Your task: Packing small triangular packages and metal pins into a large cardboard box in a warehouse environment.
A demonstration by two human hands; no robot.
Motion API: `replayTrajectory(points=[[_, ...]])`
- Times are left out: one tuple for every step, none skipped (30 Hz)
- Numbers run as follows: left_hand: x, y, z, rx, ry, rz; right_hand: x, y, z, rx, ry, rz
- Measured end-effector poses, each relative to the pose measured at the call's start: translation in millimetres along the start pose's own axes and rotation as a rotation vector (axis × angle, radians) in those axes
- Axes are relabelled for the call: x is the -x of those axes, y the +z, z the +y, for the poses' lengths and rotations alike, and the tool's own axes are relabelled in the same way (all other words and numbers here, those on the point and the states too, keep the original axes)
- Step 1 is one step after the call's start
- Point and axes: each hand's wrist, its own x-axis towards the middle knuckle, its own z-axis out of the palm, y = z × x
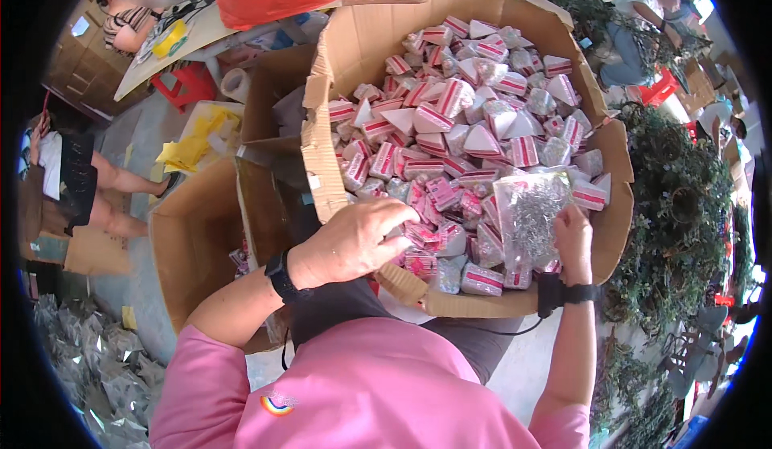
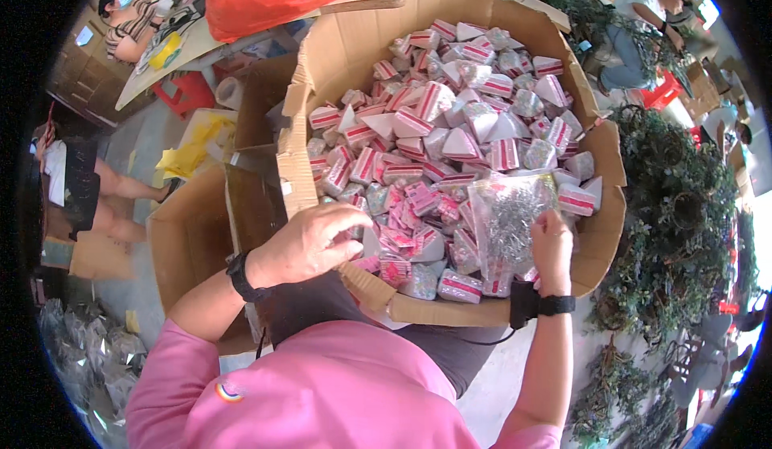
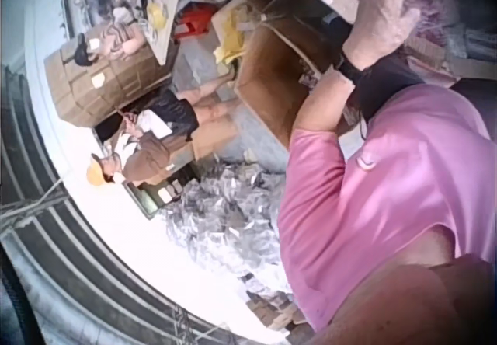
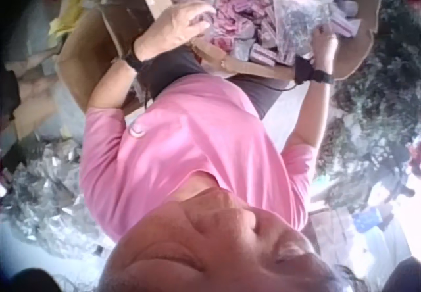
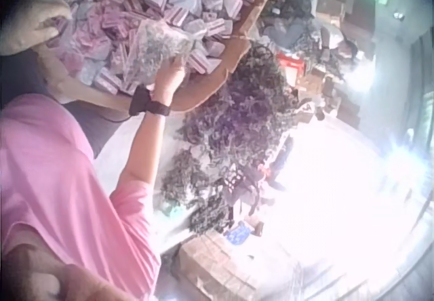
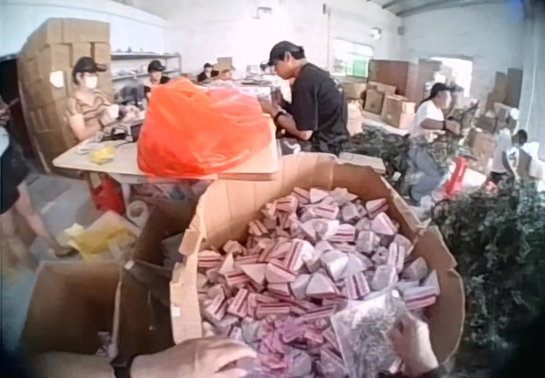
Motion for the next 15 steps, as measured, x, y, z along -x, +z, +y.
replayTrajectory(points=[[-5.1,6.0,2.7,0.026,0.014,-0.034,1.0,1.0,-2.5,0.061,0.097,-0.081],[-9.5,12.7,5.9,0.052,0.027,-0.067,1.7,5.2,0.0,0.100,0.038,-0.079],[-12.9,17.5,9.2,0.057,0.043,-0.088,2.5,8.5,1.1,0.149,-0.014,-0.091],[-15.5,21.5,12.0,0.063,0.057,-0.108,1.9,11.2,2.3,0.197,-0.067,-0.104],[-17.0,24.7,13.4,0.059,0.051,-0.126,0.1,14.1,6.2,0.202,-0.070,-0.097],[-18.6,27.6,14.0,0.056,0.046,-0.141,-3.4,15.2,8.4,0.209,-0.076,-0.089],[-19.2,29.6,13.9,0.052,0.040,-0.155,-5.2,15.2,9.8,0.216,-0.082,-0.081],[-18.5,30.3,12.9,0.057,0.039,-0.159,-4.2,13.5,10.8,0.200,-0.074,-0.058],[-16.6,30.2,11.5,0.058,0.036,-0.159,-3.0,10.1,5.4,0.181,-0.070,-0.035],[-14.7,29.9,9.9,0.059,0.033,-0.159,-2.8,8.2,2.5,0.162,-0.066,-0.012],[-12.6,29.4,8.0,0.055,0.017,-0.167,-5.1,7.2,5.1,0.117,-0.036,0.012],[-10.3,28.9,5.3,0.053,0.001,-0.179,-7.2,4.7,7.7,0.074,-0.003,0.035],[-8.8,28.6,4.0,0.052,-0.014,-0.191,-8.5,3.5,8.6,0.031,0.031,0.058],[-8.1,28.0,4.7,0.042,-0.026,-0.199,-9.6,0.9,8.8,-0.017,0.065,0.084],[-8.3,26.9,6.4,0.035,-0.035,-0.205,-11.0,-9.0,0.9,-0.060,0.098,0.112]])
